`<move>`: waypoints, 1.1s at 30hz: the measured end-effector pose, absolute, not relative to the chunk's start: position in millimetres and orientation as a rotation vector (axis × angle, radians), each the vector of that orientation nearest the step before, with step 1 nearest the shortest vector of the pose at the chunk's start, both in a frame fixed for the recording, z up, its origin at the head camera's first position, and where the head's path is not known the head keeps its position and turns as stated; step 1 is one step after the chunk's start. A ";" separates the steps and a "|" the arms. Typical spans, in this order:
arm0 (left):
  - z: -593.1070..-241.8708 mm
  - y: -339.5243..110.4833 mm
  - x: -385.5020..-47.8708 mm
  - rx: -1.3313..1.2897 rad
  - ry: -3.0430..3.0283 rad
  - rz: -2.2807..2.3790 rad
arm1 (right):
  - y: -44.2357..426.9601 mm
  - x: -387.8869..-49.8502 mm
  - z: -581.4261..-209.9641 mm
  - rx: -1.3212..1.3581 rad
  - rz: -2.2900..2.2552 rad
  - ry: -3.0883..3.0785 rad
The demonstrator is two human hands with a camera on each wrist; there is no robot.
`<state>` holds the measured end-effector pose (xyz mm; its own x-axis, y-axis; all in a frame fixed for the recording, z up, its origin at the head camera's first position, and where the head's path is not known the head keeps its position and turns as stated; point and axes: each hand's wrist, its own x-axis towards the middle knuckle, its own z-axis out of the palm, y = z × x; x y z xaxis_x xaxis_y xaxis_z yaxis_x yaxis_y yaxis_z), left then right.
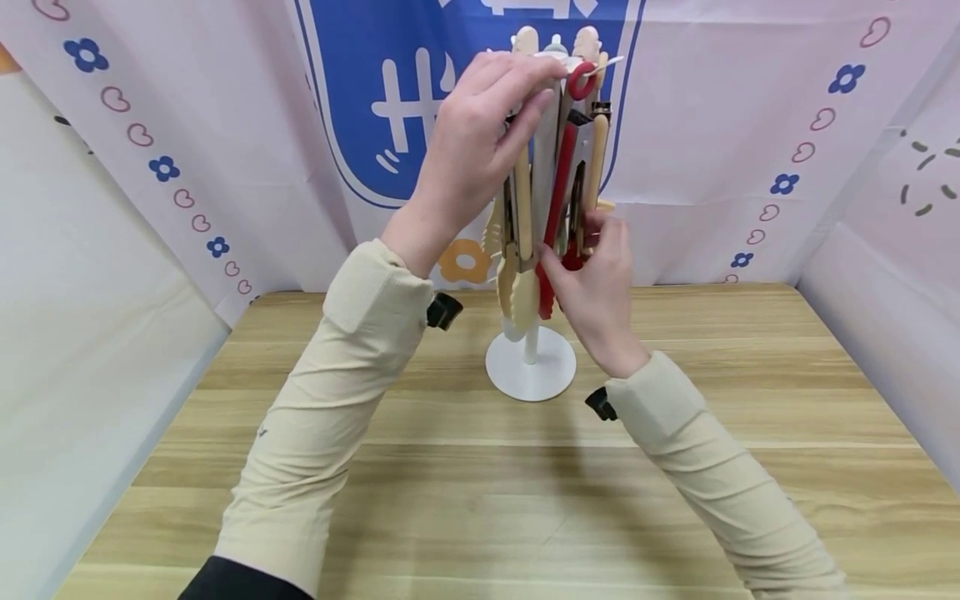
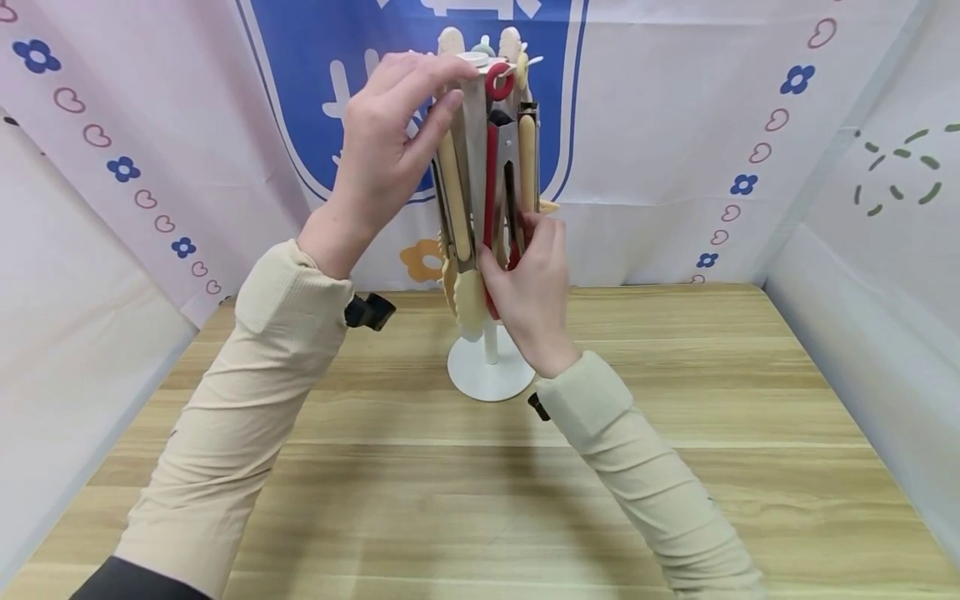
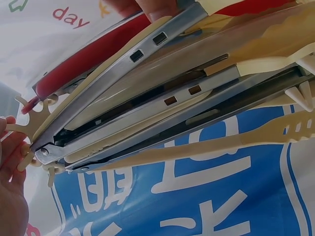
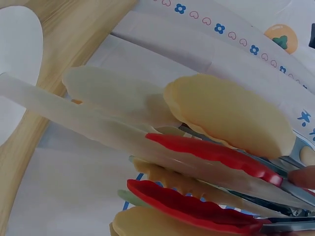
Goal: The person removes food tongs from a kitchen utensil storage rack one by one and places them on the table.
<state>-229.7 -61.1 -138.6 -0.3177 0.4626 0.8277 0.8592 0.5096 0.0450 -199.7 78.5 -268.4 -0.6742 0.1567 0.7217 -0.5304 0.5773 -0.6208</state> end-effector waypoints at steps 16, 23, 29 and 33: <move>-137.0 -60.0 -228.0 -1.067 -1.972 -0.636 | 83.9 -192.1 -259.6 0.310 1.170 -1.987; -137.2 -60.1 -228.3 -1.066 -1.976 -0.642 | 87.3 -186.6 -259.1 0.339 1.202 -1.951; -137.8 -60.1 -228.9 -1.076 -1.963 -0.642 | 96.3 -179.0 -262.1 0.337 1.208 -1.962; -138.1 -60.1 -229.1 -1.080 -1.951 -0.638 | 104.6 -174.3 -265.5 0.311 1.196 -2.006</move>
